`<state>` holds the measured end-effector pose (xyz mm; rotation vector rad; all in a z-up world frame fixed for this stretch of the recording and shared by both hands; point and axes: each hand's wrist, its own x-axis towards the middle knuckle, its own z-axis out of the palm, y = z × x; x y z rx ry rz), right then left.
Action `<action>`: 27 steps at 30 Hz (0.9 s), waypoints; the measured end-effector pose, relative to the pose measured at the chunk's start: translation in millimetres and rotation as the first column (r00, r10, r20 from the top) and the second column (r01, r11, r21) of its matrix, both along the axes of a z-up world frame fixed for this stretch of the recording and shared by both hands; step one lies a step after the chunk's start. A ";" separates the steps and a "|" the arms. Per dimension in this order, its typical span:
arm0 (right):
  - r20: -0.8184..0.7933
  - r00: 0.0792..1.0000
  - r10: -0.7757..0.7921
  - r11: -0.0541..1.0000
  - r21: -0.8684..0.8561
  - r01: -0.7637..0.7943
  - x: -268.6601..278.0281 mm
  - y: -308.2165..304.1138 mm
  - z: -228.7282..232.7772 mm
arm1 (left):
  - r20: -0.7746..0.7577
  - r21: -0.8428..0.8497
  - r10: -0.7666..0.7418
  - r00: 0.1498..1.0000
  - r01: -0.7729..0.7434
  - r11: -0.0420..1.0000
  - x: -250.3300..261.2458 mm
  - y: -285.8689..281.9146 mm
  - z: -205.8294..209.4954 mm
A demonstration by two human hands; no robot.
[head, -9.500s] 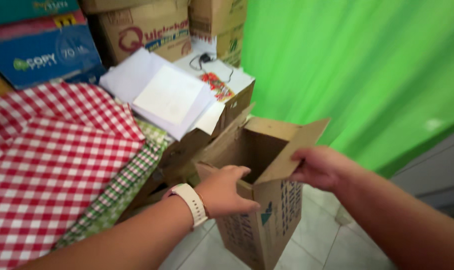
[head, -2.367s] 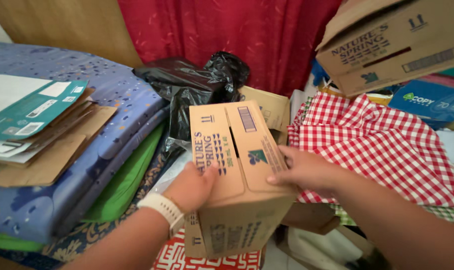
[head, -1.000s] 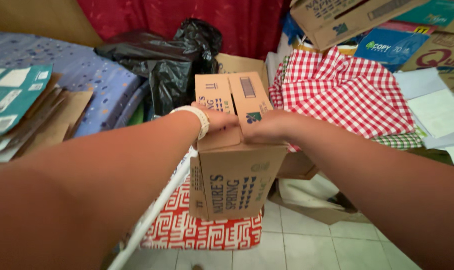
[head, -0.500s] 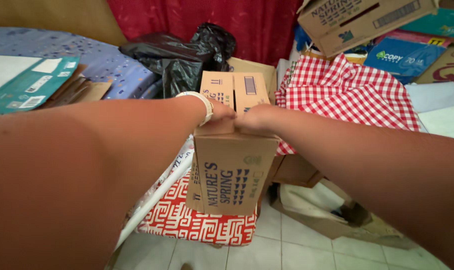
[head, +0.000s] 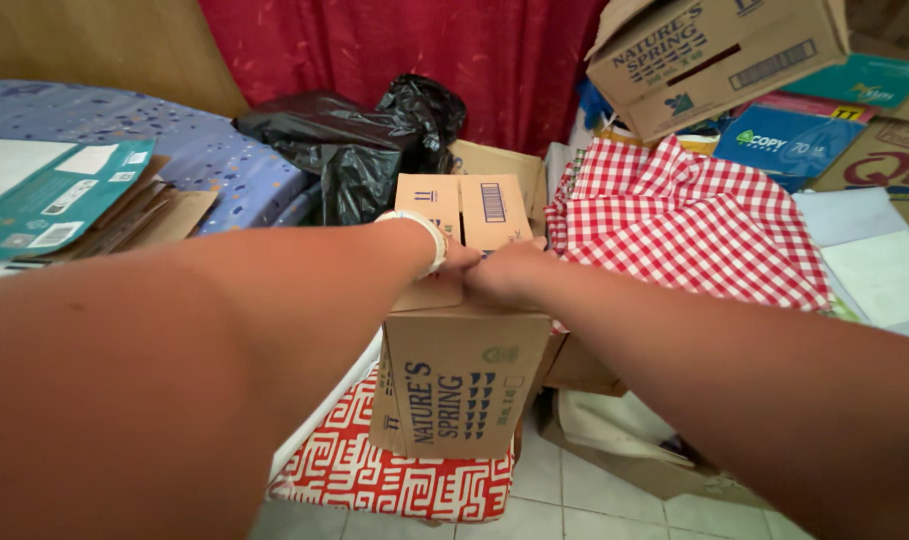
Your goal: The person flattens empty cardboard boxes by hand, folding flaps inward and pressing them flat. They handle multiple boxes, including a teal PaperOne box and a brown Nature's Spring box, and place the flattened pieces on a nearby bed.
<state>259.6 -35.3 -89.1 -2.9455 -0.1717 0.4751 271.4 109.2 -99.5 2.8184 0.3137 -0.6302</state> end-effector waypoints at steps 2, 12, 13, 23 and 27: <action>0.079 0.996 -0.037 0.998 0.060 0.032 -6.3 -3.1 4.3 | -0.009 0.029 -0.022 1.000 0.022 0.999 -1.5 -4.4 5.5; 0.051 0.981 0.185 0.981 -0.066 -0.181 -19.2 -7.3 18.4 | -0.019 0.136 -0.081 0.997 0.083 0.987 -6.2 -10.5 20.8; 0.054 0.978 0.201 0.979 -0.051 -0.199 -22.7 -6.8 18.7 | -0.020 0.147 -0.079 0.997 0.081 0.986 -6.6 -9.3 20.5; 0.047 0.994 0.098 0.994 -0.052 -0.096 -61.8 4.6 38.9 | -0.042 0.221 -0.095 0.995 0.102 0.970 -9.8 -1.7 19.4; -0.003 0.994 0.111 0.991 -0.070 -0.111 -68.2 4.7 50.3 | -0.037 0.235 -0.104 0.994 0.110 0.966 -9.4 -1.4 17.6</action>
